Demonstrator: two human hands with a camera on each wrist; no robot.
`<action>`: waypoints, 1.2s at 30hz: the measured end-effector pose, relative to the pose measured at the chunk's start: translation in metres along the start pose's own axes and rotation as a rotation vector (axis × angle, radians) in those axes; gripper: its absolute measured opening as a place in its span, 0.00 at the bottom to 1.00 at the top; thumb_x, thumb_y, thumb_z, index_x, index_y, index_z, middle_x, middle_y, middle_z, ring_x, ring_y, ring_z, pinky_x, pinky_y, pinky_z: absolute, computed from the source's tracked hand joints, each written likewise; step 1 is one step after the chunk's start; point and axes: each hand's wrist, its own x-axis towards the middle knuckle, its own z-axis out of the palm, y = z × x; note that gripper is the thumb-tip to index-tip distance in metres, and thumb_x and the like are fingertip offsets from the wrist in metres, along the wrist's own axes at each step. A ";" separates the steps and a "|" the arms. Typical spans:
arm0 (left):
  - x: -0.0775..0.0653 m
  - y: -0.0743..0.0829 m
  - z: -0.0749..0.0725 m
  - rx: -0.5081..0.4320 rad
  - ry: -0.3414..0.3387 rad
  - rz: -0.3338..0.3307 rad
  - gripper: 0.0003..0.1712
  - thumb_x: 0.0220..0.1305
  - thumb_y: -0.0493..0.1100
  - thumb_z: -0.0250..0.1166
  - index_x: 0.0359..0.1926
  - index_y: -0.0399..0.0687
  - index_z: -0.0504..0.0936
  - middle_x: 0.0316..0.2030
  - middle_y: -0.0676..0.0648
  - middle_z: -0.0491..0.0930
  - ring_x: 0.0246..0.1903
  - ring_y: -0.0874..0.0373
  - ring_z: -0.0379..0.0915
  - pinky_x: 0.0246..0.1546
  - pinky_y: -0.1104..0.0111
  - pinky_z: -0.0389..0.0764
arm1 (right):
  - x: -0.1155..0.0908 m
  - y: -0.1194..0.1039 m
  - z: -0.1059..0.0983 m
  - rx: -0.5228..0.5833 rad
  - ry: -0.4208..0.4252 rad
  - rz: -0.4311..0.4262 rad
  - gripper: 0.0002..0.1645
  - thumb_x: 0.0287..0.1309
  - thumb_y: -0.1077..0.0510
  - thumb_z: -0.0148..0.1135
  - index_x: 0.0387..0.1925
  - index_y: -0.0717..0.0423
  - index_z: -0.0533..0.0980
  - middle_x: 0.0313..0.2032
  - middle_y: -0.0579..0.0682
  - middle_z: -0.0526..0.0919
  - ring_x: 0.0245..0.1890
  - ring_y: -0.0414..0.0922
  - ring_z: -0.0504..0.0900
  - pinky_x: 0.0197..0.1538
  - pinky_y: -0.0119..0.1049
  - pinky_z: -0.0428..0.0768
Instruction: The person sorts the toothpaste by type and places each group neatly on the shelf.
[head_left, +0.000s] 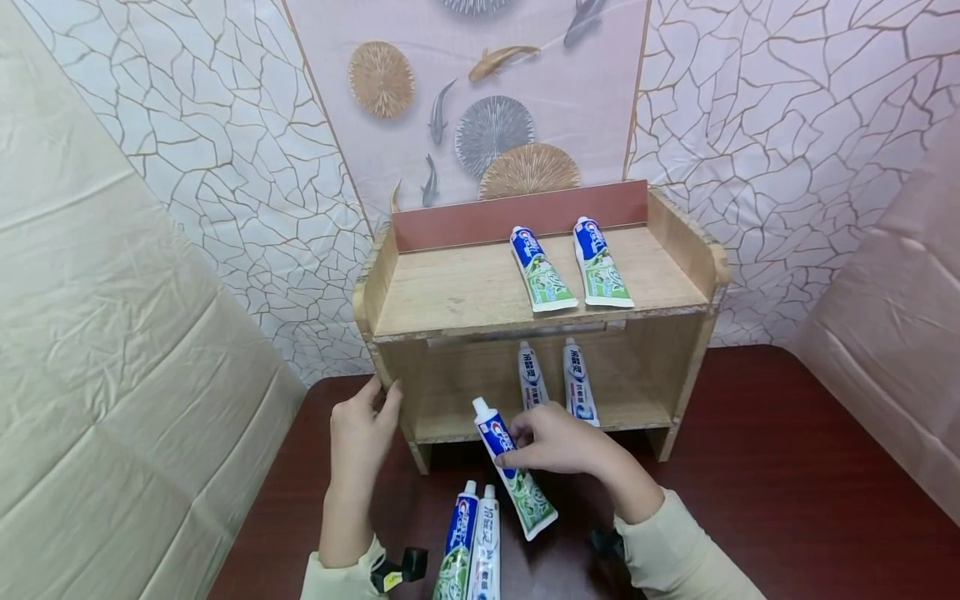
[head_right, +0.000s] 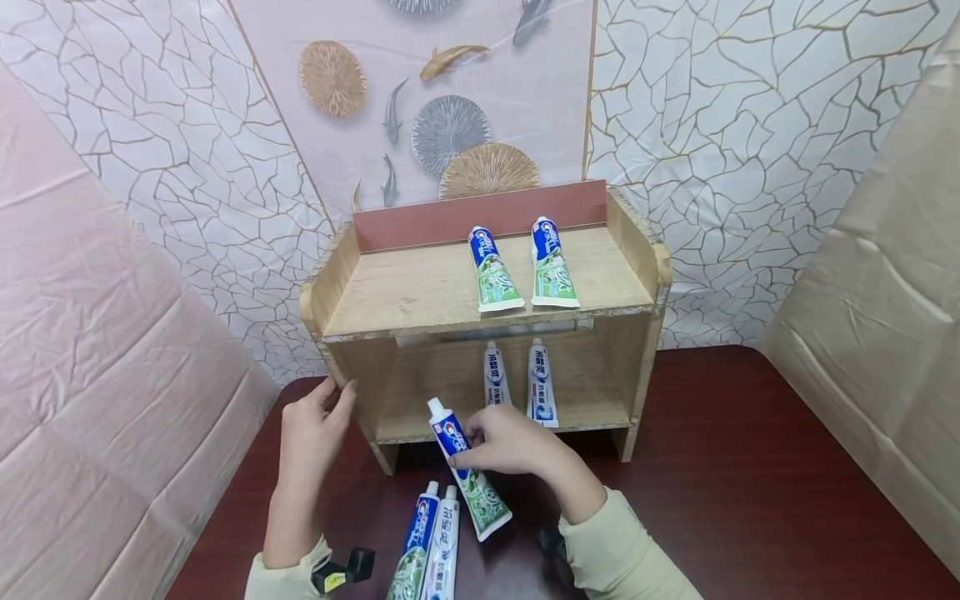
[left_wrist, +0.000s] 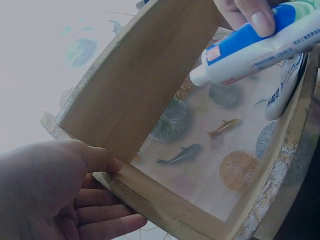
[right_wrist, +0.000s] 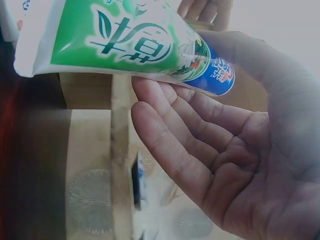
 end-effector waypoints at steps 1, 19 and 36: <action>0.000 0.000 0.000 0.001 0.001 0.001 0.16 0.71 0.51 0.63 0.46 0.47 0.89 0.30 0.45 0.89 0.33 0.52 0.87 0.34 0.54 0.84 | 0.000 -0.001 -0.001 -0.006 0.002 0.000 0.17 0.57 0.49 0.72 0.20 0.49 0.76 0.14 0.37 0.71 0.14 0.33 0.65 0.20 0.28 0.63; -0.001 0.000 -0.001 0.008 0.000 0.006 0.16 0.70 0.51 0.63 0.49 0.47 0.88 0.30 0.44 0.89 0.33 0.50 0.87 0.36 0.52 0.83 | 0.006 -0.023 -0.026 -0.081 0.025 -0.049 0.13 0.58 0.46 0.72 0.26 0.48 0.81 0.22 0.38 0.83 0.21 0.35 0.78 0.26 0.32 0.78; -0.001 0.000 -0.001 0.011 -0.005 0.009 0.17 0.71 0.51 0.63 0.50 0.45 0.88 0.31 0.43 0.89 0.33 0.49 0.87 0.35 0.52 0.84 | 0.009 -0.043 -0.052 -0.100 0.046 -0.046 0.13 0.58 0.46 0.72 0.32 0.51 0.83 0.28 0.40 0.86 0.25 0.36 0.83 0.29 0.33 0.83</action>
